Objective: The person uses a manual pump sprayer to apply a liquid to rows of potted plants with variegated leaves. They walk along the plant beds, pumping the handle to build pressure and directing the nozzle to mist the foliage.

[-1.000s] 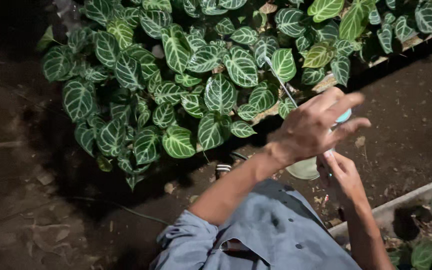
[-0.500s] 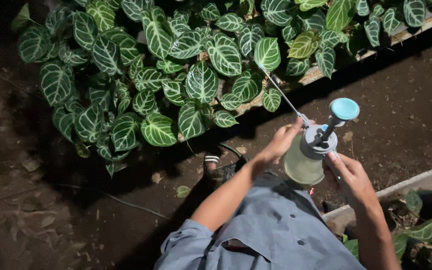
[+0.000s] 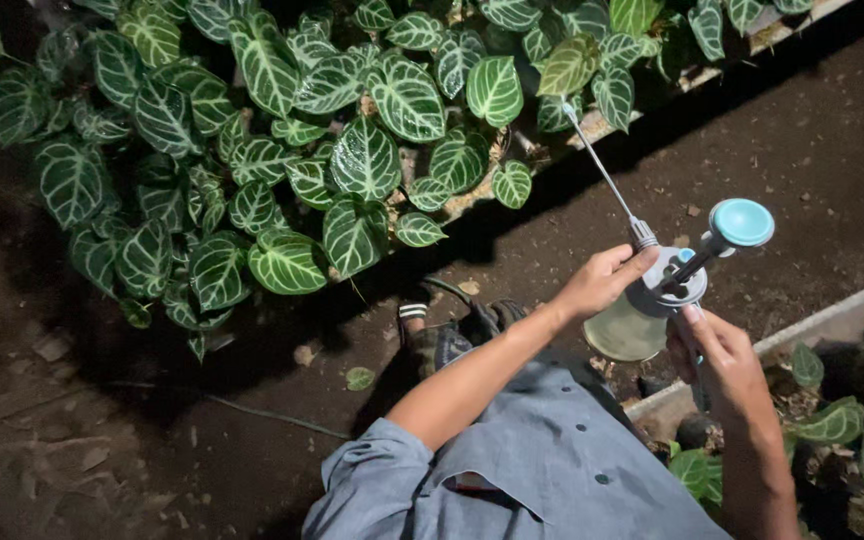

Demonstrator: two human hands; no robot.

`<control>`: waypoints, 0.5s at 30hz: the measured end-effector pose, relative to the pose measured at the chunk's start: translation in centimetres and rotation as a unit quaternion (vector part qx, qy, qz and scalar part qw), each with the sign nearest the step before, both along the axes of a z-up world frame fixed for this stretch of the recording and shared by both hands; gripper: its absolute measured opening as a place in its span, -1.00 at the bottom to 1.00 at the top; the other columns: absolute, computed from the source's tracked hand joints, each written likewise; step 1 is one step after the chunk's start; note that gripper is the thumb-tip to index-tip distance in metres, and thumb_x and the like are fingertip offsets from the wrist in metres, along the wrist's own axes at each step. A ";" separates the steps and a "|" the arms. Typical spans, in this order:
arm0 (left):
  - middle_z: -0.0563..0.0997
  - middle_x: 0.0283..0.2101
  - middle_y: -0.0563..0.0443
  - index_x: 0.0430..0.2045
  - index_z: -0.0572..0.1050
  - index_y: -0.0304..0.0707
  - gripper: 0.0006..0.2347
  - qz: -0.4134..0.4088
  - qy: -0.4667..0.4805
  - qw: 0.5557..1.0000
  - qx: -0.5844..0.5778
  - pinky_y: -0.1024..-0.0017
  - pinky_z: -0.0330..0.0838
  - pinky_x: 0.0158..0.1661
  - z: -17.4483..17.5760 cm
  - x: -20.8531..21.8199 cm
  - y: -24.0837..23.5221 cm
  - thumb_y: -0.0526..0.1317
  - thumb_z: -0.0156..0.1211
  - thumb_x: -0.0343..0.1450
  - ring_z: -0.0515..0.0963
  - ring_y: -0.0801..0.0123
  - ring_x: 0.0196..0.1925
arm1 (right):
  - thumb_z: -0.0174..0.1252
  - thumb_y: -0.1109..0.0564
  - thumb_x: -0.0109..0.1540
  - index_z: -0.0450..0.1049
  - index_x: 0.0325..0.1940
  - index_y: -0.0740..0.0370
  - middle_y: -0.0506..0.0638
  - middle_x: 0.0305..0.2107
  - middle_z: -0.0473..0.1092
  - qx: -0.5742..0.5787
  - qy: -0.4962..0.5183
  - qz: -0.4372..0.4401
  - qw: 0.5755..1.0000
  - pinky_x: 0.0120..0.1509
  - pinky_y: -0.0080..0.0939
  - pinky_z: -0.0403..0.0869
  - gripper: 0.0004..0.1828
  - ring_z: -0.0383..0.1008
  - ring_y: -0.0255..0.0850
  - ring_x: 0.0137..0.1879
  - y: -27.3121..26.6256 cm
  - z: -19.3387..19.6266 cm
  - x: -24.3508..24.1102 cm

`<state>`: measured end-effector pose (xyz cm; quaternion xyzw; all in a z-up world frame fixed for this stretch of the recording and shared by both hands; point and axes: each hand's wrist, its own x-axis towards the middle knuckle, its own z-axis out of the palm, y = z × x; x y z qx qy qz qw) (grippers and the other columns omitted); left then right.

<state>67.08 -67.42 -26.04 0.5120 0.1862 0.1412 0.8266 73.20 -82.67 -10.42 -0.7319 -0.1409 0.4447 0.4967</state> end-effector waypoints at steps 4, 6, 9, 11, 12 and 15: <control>0.49 -0.39 0.18 -0.31 0.53 -0.36 -0.59 -0.009 0.029 0.997 0.076 0.53 0.36 -0.32 -0.8 -0.4 -1.3 0.10 0.05 0.57 0.39 0.65 -0.30 | -0.08 -0.12 0.45 0.36 -0.36 0.28 -0.11 -0.62 0.14 -0.068 -0.003 0.032 0.997 -0.52 -0.30 0.01 -0.53 0.04 -0.35 -0.56 -2.7 -1.0 2.0; 0.38 -0.45 0.19 -0.40 0.48 -0.35 -0.58 -0.024 0.044 0.992 0.113 0.51 0.28 -0.40 -1.7 -1.2 -2.0 0.10 0.05 0.59 0.31 0.63 -0.36 | -0.04 -0.09 0.50 0.32 -0.37 0.29 -0.18 -0.57 0.11 -0.003 0.019 0.059 0.998 -0.48 -0.34 0.05 -0.52 0.07 -0.40 -0.50 -4.2 -1.9 2.8; 0.27 -0.44 0.24 -0.42 0.42 -0.30 -0.59 -0.072 0.012 0.993 0.093 0.49 0.18 -0.43 -2.4 -2.6 -3.4 0.12 0.03 0.58 0.22 0.63 -0.37 | -0.05 -0.07 0.42 0.46 -0.28 0.30 -0.17 -0.59 0.15 -0.054 0.078 0.070 0.993 -0.51 -0.33 0.06 -0.59 0.07 -0.39 -0.53 -5.7 -3.1 4.0; 0.26 -0.42 0.29 -0.37 0.42 -0.25 -0.60 -0.124 0.000 0.991 0.047 0.50 0.17 -0.43 -2.6 -4.3 -4.1 0.15 0.01 0.54 0.22 0.66 -0.37 | -0.05 -0.08 0.38 0.48 -0.21 0.27 -0.14 -0.60 0.18 -0.128 0.081 0.090 0.984 -0.50 -0.30 0.07 -0.62 0.10 -0.35 -0.53 -6.9 -3.2 4.7; 0.24 -0.43 0.27 -0.40 0.38 -0.25 -0.60 -0.144 0.019 0.988 0.053 0.50 0.18 -0.44 -2.6 -4.8 -4.3 0.15 0.02 0.54 0.22 0.64 -0.38 | -0.05 -0.09 0.36 0.49 -0.18 0.26 -0.13 -0.60 0.20 -0.163 0.082 0.099 0.978 -0.50 -0.29 0.08 -0.63 0.11 -0.33 -0.54 -7.4 -3.3 5.0; 0.21 -0.44 0.24 -0.45 0.31 -0.23 -0.58 -0.201 0.039 0.977 0.057 0.50 0.20 -0.43 -3.2 -5.9 -5.0 0.16 0.04 0.54 0.22 0.60 -0.40 | 0.02 -0.10 0.38 0.45 -0.22 0.36 -0.14 -0.56 0.25 -0.140 0.051 0.155 0.977 -0.44 -0.29 0.19 -0.58 0.18 -0.35 -0.47 -9.0 -4.1 5.3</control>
